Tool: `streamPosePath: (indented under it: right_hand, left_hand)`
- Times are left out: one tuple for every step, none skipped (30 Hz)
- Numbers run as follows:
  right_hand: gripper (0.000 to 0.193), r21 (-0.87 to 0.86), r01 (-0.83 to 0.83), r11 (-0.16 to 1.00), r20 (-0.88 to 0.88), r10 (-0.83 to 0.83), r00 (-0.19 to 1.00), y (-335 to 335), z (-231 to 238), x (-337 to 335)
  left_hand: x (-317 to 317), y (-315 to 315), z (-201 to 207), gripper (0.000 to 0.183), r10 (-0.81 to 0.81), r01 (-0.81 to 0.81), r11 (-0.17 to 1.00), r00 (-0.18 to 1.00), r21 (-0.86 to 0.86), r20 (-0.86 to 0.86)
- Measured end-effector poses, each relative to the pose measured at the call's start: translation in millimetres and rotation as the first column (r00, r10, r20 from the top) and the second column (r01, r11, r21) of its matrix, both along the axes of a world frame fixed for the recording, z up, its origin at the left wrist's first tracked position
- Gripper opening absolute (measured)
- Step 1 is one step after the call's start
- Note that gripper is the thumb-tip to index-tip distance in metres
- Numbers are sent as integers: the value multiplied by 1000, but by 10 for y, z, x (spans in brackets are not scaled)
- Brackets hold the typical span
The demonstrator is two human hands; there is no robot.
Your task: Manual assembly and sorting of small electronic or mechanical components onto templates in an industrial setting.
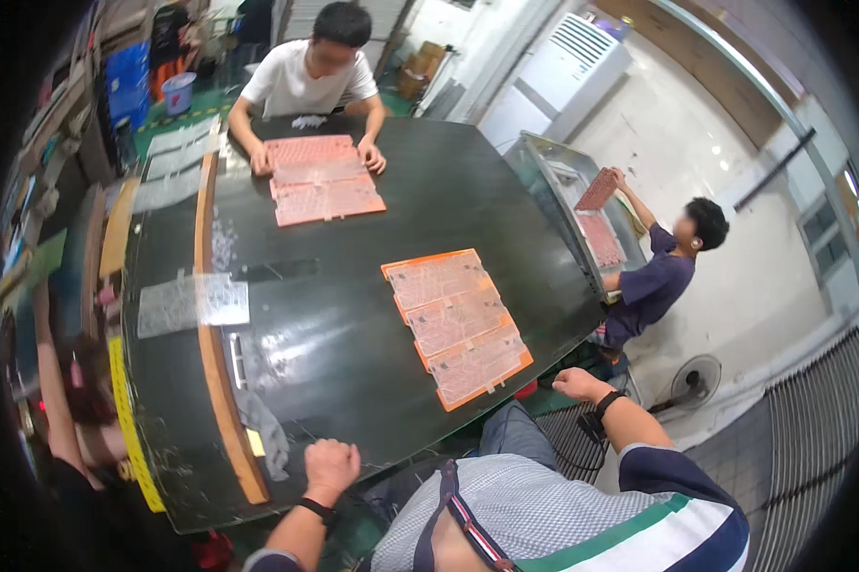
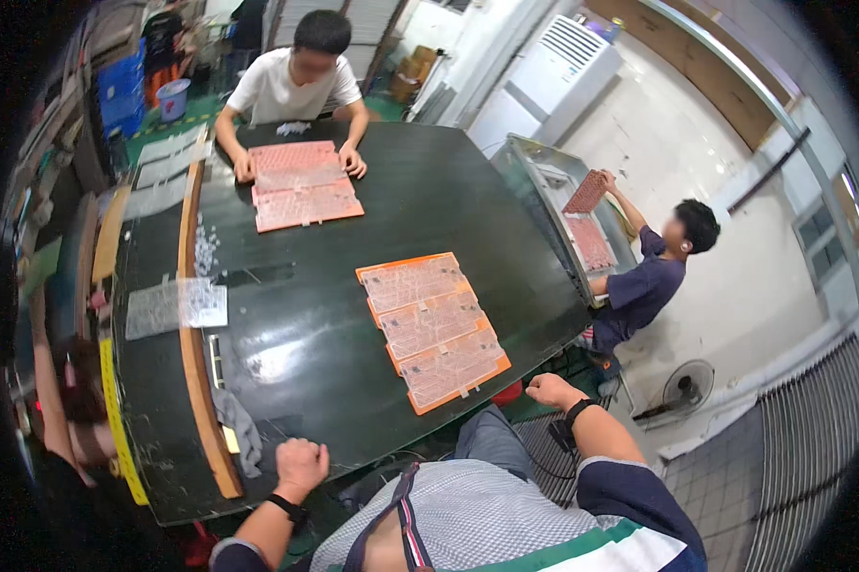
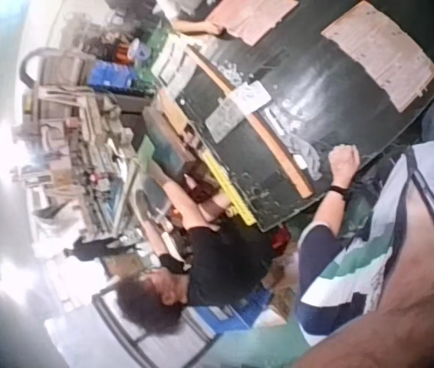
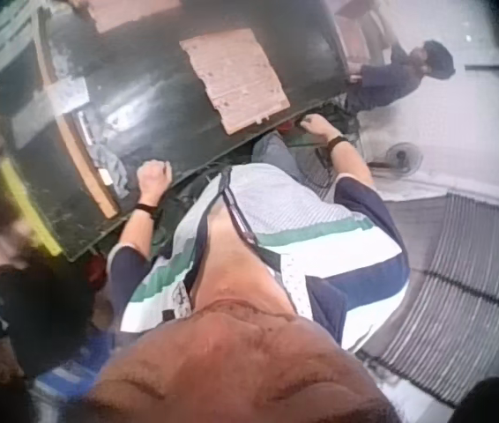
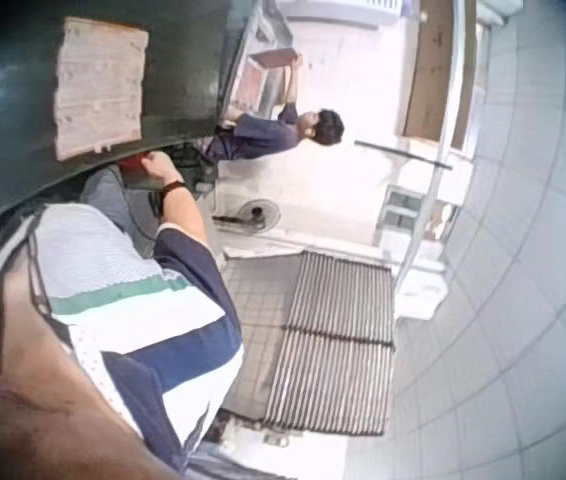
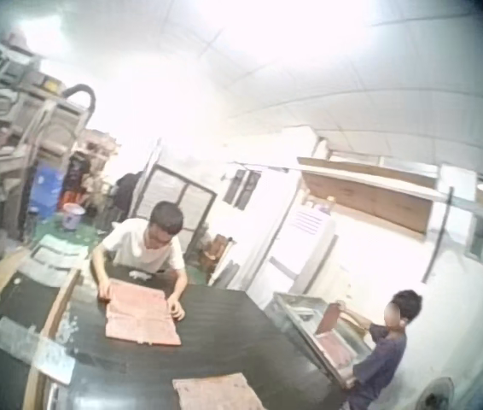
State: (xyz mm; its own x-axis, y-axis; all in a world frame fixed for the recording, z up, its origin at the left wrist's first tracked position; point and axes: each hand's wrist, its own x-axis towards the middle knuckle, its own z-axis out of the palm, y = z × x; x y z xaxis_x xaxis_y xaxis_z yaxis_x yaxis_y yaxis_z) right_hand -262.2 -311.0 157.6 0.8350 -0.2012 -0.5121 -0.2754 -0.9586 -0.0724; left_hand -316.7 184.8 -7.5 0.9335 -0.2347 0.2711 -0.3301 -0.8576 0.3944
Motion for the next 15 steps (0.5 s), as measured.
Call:
streamPosePath:
  right_hand:
    - [33,-3,-14,1000,-13,14,1000,-113,-21,44]
    - [32,-9,-22,1000,24,23,999,-214,-104,123]
    - [30,-11,-26,1000,62,27,998,-326,-200,197]
    - [30,16,-29,999,56,28,998,-394,-341,281]
    - [29,29,-38,999,128,34,991,-485,-461,359]
    - [28,45,-46,998,200,36,979,-577,-603,431]
    - [27,54,-103,993,294,83,952,-695,-786,522]
    - [25,63,-164,984,387,128,913,-794,-919,633]
    - [25,159,-161,974,505,60,861,-859,-1073,701]
    - [24,252,-173,952,606,-17,795,-893,-1188,806]
    - [24,289,-182,940,590,-25,807,-902,-1278,877]
    - [23,338,-187,923,661,-91,745,-906,-1353,974]
    - [22,385,-185,904,718,-167,676,-954,-1445,988]
    - [22,423,-194,885,705,-188,684,-997,-1556,1024]
    - [23,382,-183,906,750,-188,635,-1031,-1657,1047]
  left_hand:
    - [-10,-16,24,23,5,-5,1000,1000,-14,-5]
    - [12,-1,28,22,6,-6,1000,1000,-12,-4]
    - [-7,-8,-13,23,21,-21,1000,1000,22,-6]
    - [-43,13,-37,24,42,-42,998,999,40,15]
    - [-66,24,-63,24,49,-51,997,998,60,31]
    - [-72,55,-72,24,54,-58,995,997,83,46]
    - [-85,77,-76,24,54,-58,994,997,91,46]
    - [-87,84,-37,24,60,-64,993,997,103,45]
    - [-77,114,-8,23,31,-36,991,999,127,42]
    - [-72,40,73,23,73,-82,980,996,179,54]
    - [-91,6,116,22,143,-144,960,990,239,22]
    - [-96,-73,135,22,215,-204,932,977,301,-4]
    - [-120,-210,162,20,345,-287,870,935,400,-79]
    - [-85,-336,237,20,478,-362,785,870,503,-121]
    - [-67,-489,300,20,568,-327,743,770,584,-291]
